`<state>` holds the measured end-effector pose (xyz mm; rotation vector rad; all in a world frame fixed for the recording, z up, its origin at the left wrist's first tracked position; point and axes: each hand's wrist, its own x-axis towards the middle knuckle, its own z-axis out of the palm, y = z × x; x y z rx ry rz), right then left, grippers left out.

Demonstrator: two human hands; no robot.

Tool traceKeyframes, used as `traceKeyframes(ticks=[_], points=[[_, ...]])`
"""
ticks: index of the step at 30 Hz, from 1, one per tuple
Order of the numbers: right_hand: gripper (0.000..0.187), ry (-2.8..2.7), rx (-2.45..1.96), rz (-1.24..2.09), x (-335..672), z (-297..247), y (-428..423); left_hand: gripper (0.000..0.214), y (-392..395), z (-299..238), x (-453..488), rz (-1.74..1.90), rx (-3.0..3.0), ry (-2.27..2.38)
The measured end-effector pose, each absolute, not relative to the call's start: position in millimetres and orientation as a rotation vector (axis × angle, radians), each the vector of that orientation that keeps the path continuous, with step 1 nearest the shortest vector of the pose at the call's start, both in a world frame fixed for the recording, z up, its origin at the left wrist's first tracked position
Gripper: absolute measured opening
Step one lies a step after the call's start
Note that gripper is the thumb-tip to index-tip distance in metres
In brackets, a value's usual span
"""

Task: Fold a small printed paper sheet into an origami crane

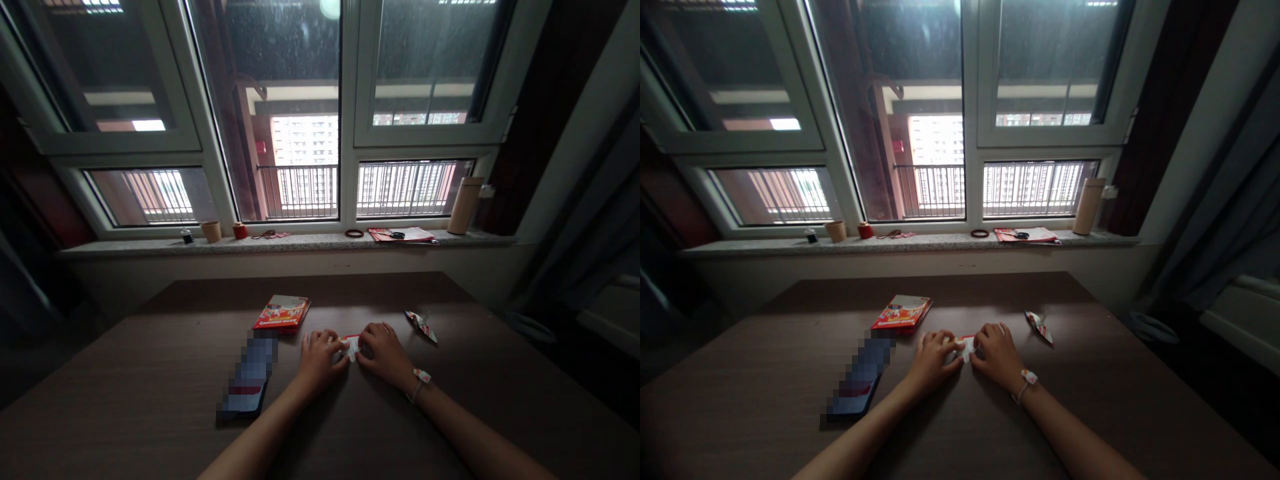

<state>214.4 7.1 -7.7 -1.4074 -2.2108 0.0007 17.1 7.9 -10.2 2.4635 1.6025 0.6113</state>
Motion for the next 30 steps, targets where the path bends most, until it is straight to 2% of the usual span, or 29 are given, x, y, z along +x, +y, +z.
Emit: traceKeyframes(ticks=[4,11,17,22,30], points=[[0.007,-2.189,-1.437,-0.004,221.0,-8.4,17.3,0.027,8.5,-10.6,17.3,0.602,2.455,1.609],[0.012,-2.005,-1.668,-0.012,244.9,-14.7,38.4,0.028,7.5,-7.5,18.0,0.575,2.453,1.607],[0.012,-2.134,-1.382,0.022,238.1,-11.7,25.4,0.028,7.9,-8.3,18.1,0.592,2.467,1.601],[0.009,-2.168,-1.12,0.213,226.9,-10.5,14.0,0.026,6.9,-9.8,17.2,0.631,2.467,1.584],[0.008,-2.068,-1.272,0.421,228.6,-18.1,14.9,0.019,11.0,-10.7,16.7,0.593,2.453,1.601]])
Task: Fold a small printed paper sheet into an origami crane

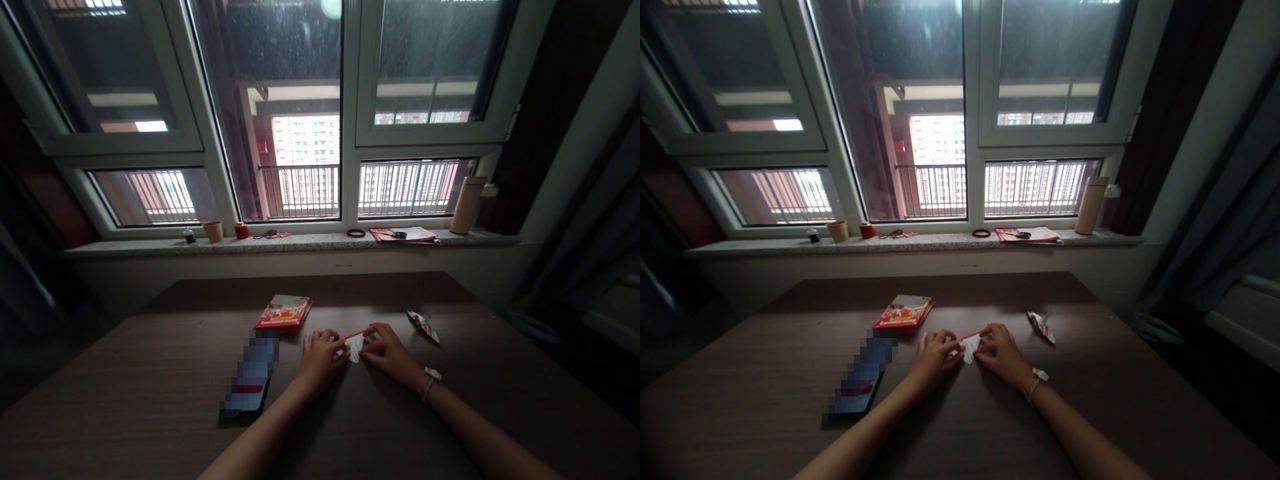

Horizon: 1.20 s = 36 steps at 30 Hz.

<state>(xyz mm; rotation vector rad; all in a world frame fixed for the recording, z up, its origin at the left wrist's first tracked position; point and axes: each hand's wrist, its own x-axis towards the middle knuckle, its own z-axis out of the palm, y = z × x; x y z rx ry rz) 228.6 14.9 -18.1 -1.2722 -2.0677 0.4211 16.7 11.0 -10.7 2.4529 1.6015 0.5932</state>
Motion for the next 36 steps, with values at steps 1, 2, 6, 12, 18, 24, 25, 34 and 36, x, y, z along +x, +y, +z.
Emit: traceKeyframes(ticks=[1,2,6,12,18,24,25,34,36], points=[[0.008,-2.054,-1.292,0.432,229.2,-18.8,15.6,0.018,11.3,-10.0,17.2,0.585,2.448,1.608],[0.007,-2.045,-1.308,0.438,229.8,-19.5,16.6,0.018,11.5,-9.4,17.6,0.577,2.443,1.616],[0.01,-2.007,-1.381,0.407,232.8,-22.2,24.1,0.017,11.7,-9.3,18.6,0.563,2.434,1.63],[0.015,-1.891,-1.561,0.29,237.3,-24.0,37.8,0.017,12.7,-10.3,18.1,0.56,2.429,1.623],[0.019,-1.844,-1.661,0.202,234.0,-19.6,35.4,0.017,12.1,-9.4,17.9,0.581,2.427,1.627],[0.02,-1.845,-1.678,0.168,231.8,-18.5,33.3,0.018,11.4,-11.1,17.1,0.592,2.426,1.629],[0.02,-1.842,-1.675,0.164,231.9,-18.8,33.4,0.018,11.5,-11.5,16.9,0.597,2.427,1.629],[0.022,-1.856,-1.657,0.087,232.4,-22.0,34.5,0.018,12.0,-10.7,17.1,0.592,2.416,1.63],[0.022,-1.859,-1.679,0.09,232.3,-21.6,34.5,0.018,11.8,-10.6,17.1,0.596,2.414,1.627]])
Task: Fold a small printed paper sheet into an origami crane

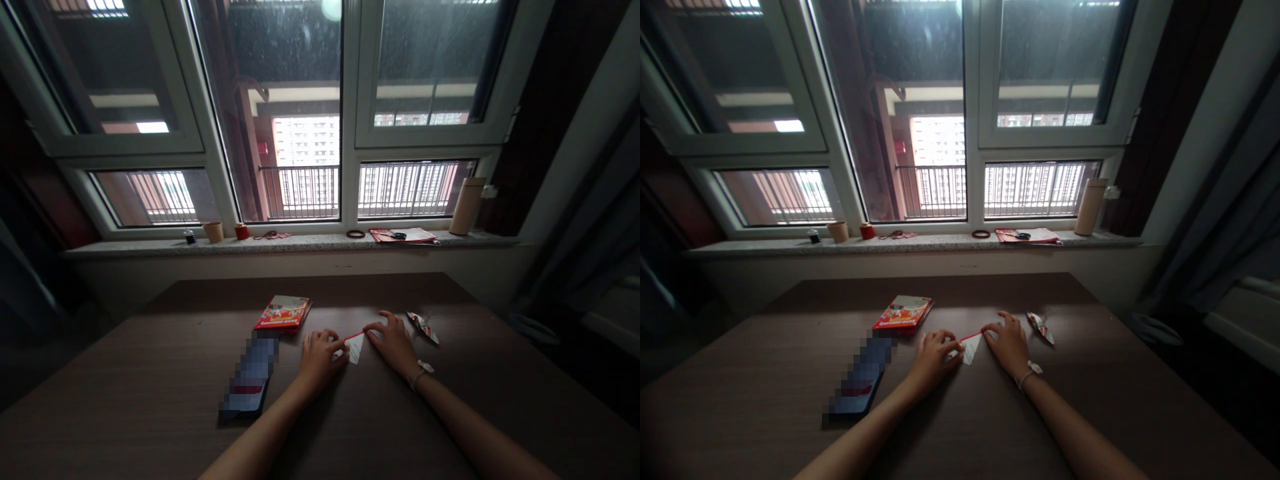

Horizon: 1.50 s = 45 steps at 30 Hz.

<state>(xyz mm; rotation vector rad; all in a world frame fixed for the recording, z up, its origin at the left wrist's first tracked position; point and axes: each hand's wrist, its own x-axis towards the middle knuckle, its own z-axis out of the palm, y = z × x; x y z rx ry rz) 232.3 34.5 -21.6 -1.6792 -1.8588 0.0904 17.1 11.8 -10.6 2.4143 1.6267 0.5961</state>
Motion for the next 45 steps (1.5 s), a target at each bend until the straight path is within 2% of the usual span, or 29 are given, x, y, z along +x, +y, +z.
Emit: traceKeyframes(ticks=[5,12,18,33,39,45], points=[[0.021,-1.871,-1.692,0.101,232.0,-18.9,32.4,0.019,11.4,-10.2,17.1,0.599,2.417,1.633],[0.018,-1.964,-1.639,-0.123,227.0,-13.0,25.6,0.022,12.0,-11.3,16.9,0.563,2.42,1.628],[0.018,-2.004,-1.617,-0.179,227.1,-12.5,22.4,0.022,11.6,-11.3,16.5,0.589,2.438,1.616],[0.014,-2.032,-1.594,-0.081,228.5,-14.4,20.4,0.023,10.5,-10.1,16.0,0.592,2.435,1.61],[0.02,-2.071,-1.626,-0.056,224.8,-10.5,11.7,0.023,11.4,-12.6,16.1,0.615,2.433,1.602],[0.038,-2.113,-1.639,-0.069,218.4,-8.1,3.0,0.024,12.5,-14.2,15.7,0.626,2.437,1.599]])
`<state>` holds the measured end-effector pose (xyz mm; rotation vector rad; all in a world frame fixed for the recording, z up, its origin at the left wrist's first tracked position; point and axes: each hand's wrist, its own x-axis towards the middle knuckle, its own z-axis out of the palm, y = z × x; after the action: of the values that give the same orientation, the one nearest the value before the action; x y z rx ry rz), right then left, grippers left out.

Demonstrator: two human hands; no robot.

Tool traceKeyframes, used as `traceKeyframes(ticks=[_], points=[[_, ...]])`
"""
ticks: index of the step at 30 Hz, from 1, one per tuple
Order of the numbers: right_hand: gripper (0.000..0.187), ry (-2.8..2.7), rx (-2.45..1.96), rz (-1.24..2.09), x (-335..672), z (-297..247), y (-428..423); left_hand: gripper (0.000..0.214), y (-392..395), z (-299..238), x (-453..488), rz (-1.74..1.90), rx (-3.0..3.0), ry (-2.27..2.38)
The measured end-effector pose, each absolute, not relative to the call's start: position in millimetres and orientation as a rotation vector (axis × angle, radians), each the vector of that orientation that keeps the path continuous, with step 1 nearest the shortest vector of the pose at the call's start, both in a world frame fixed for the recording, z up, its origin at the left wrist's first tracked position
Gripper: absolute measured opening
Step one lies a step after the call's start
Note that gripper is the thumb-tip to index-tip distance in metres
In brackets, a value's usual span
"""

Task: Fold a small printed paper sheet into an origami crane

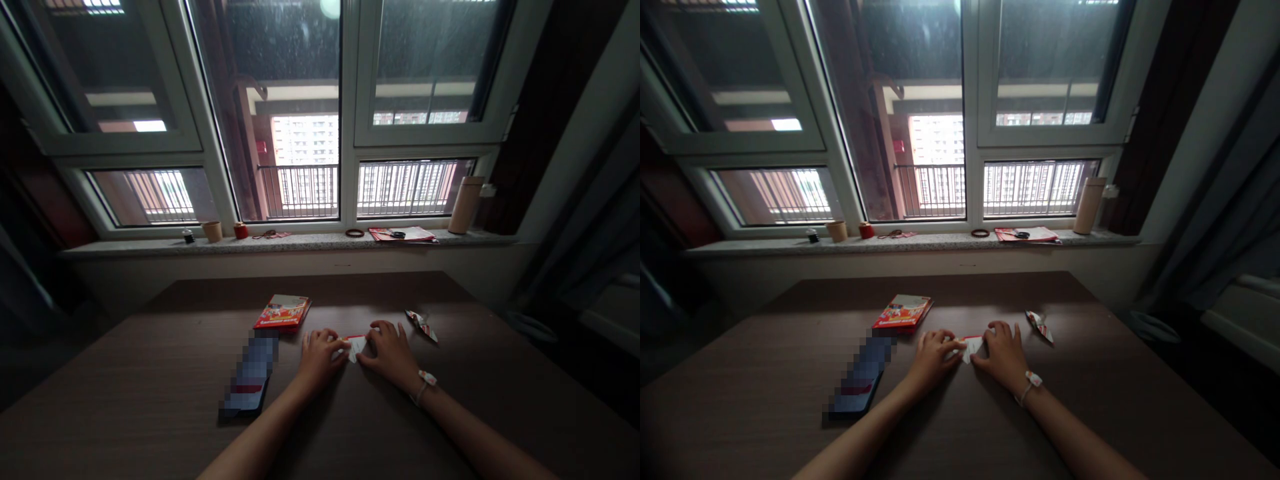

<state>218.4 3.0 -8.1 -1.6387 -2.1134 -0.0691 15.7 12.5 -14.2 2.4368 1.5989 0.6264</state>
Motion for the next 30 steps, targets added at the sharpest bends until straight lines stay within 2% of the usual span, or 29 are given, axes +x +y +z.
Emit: traceKeyframes(ticks=[4,10,15,23,30], points=[[0.044,-2.116,-1.632,-0.086,218.5,-9.3,-0.5,0.024,12.1,-14.0,15.2,0.63,2.445,1.6],[0.024,-2.118,-1.609,-0.097,218.4,-11.5,-0.6,0.022,11.2,-12.4,15.7,0.629,2.454,1.599],[0.021,-2.107,-1.634,-0.1,216.2,-9.0,-1.5,0.023,12.2,-14.1,15.6,0.634,2.459,1.604],[0.037,-2.125,-1.652,-0.106,214.5,-8.7,-2.8,0.023,11.3,-12.7,16.4,0.642,2.449,1.601],[0.044,-2.117,-1.637,-0.1,214.5,-11.9,-2.2,0.024,10.8,-11.1,16.5,0.608,2.432,1.606]])
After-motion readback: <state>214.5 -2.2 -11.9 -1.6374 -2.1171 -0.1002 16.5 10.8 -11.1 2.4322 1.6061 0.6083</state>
